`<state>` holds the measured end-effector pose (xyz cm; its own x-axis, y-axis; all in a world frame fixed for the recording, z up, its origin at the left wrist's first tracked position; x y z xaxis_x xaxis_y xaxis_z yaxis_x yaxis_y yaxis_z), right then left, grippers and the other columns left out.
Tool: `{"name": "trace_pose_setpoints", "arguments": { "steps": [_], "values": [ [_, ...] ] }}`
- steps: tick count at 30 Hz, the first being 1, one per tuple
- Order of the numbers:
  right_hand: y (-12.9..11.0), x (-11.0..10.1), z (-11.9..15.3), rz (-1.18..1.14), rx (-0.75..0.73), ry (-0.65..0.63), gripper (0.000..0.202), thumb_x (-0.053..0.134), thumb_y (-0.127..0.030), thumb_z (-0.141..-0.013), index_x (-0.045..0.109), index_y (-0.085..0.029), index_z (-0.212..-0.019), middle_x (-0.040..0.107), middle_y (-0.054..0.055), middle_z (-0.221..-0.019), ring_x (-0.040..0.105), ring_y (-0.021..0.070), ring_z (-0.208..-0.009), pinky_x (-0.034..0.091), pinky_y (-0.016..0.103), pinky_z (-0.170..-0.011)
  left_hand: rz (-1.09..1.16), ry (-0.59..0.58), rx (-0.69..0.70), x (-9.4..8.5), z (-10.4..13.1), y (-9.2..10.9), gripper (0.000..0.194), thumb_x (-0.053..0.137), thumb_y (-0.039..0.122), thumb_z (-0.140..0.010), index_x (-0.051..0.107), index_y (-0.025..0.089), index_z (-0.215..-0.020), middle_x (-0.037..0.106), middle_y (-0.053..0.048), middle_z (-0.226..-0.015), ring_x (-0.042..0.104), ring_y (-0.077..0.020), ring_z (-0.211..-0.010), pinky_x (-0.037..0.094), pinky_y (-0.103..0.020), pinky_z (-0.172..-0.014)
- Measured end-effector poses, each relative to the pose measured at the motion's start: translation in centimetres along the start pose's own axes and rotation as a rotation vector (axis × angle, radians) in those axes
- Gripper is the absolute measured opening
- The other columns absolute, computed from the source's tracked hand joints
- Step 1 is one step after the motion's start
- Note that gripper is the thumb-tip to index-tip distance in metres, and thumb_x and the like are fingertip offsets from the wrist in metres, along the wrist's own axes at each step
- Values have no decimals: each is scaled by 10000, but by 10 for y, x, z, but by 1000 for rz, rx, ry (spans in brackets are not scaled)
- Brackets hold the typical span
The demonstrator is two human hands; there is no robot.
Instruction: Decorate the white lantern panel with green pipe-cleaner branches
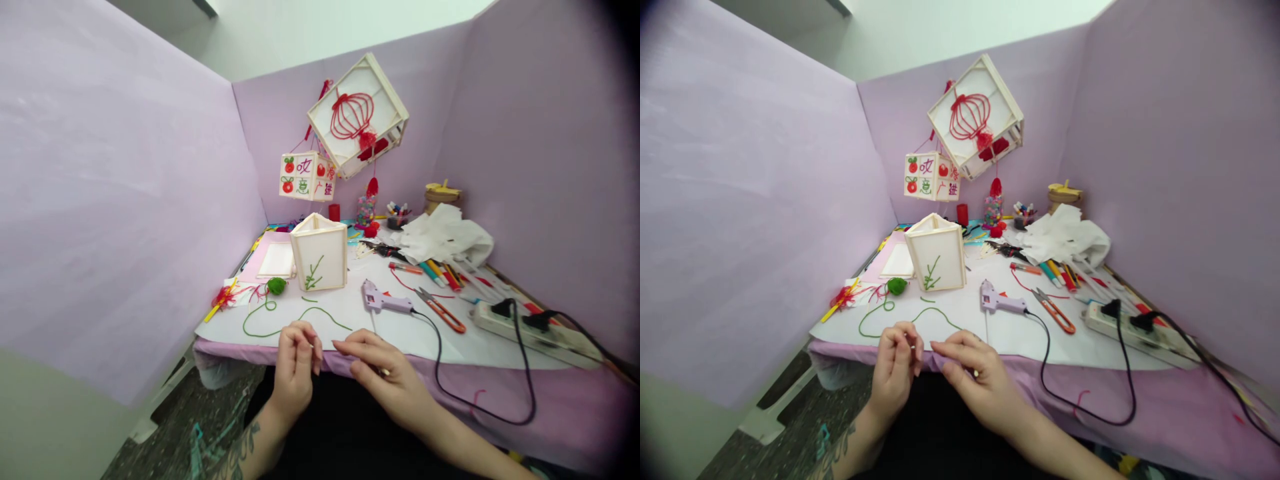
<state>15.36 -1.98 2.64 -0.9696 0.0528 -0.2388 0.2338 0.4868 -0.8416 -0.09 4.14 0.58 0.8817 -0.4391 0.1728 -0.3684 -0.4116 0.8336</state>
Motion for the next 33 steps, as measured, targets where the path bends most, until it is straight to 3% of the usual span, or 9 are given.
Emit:
{"name": "trace_pose_setpoints", "arguments": {
  "steps": [5,10,12,14,17,20,24,29,33],
  "values": [
    [2,-3,0,91,-37,86,292,532,-223,-927,696,-245,-1168,632,76,-975,614,161,-864,523,283,-753,-247,142,74,-33,0,14,121,526,208,-949,461,204,-846,566,29,-826,509,-37,-502,416,-136,-433],
    [3,-7,-2,127,-47,112,251,540,-194,-914,716,-222,-1091,622,71,-956,611,150,-824,522,265,-704,-746,184,124,-95,20,32,125,692,237,-824,576,194,-844,667,1,-769,629,-127,-613,519,-219,-541],
    [3,-8,-4,149,-49,125,245,538,-195,-917,712,-220,-1087,618,69,-948,610,149,-816,521,257,-674,-988,192,108,-114,25,38,177,739,286,-773,620,191,-864,647,13,-705,589,-127,-555,497,-223,-514],
    [2,-8,-6,204,-113,134,278,527,-169,-916,692,-229,-1131,612,72,-965,610,158,-853,527,274,-703,-1111,164,126,-121,26,44,169,742,304,-758,644,190,-834,622,12,-689,550,-124,-529,459,-221,-478],
    [-2,-4,-4,360,-292,130,399,523,-98,-893,642,-269,-1233,605,83,-1032,590,173,-904,521,303,-735,-1061,11,110,-101,18,50,149,663,274,-827,642,188,-706,627,-11,-692,575,-137,-582,467,-229,-523],
    [-2,-1,0,474,-405,87,488,543,-68,-869,606,-308,-1289,601,87,-1071,569,177,-896,515,298,-708,-805,-200,34,-60,6,50,202,565,256,-897,678,185,-746,675,-43,-732,644,-169,-697,521,-267,-644],
    [-2,-4,3,493,-445,22,535,541,-56,-863,574,-315,-1330,589,92,-1099,556,186,-925,521,316,-744,-501,-244,-176,-21,-8,44,185,620,294,-868,703,176,-984,731,-76,-821,654,-154,-618,505,-238,-533],
    [-10,-6,1,450,-463,-24,457,516,-78,-875,631,-301,-1257,586,90,-1076,561,172,-878,521,286,-695,-323,-287,-386,-9,-10,36,197,669,336,-824,728,150,-850,710,-55,-662,610,-127,-483,485,-226,-475],
    [-17,-8,1,336,-463,-101,376,505,-85,-878,685,-270,-1151,564,85,-1067,559,151,-837,516,264,-690,-191,-408,-576,-7,-4,33,232,704,378,-799,740,151,-777,710,-55,-637,567,-102,-437,430,-202,-435]
  ]
}}
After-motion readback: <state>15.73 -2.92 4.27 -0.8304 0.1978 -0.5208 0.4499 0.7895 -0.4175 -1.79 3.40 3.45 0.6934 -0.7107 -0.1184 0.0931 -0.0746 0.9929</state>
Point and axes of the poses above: each hand's wrist, its own z-axis away from the middle knuckle, its own x-axis out of the palm, y = z × x, the point moved 3 cm from there along -z, towards the middle knuckle
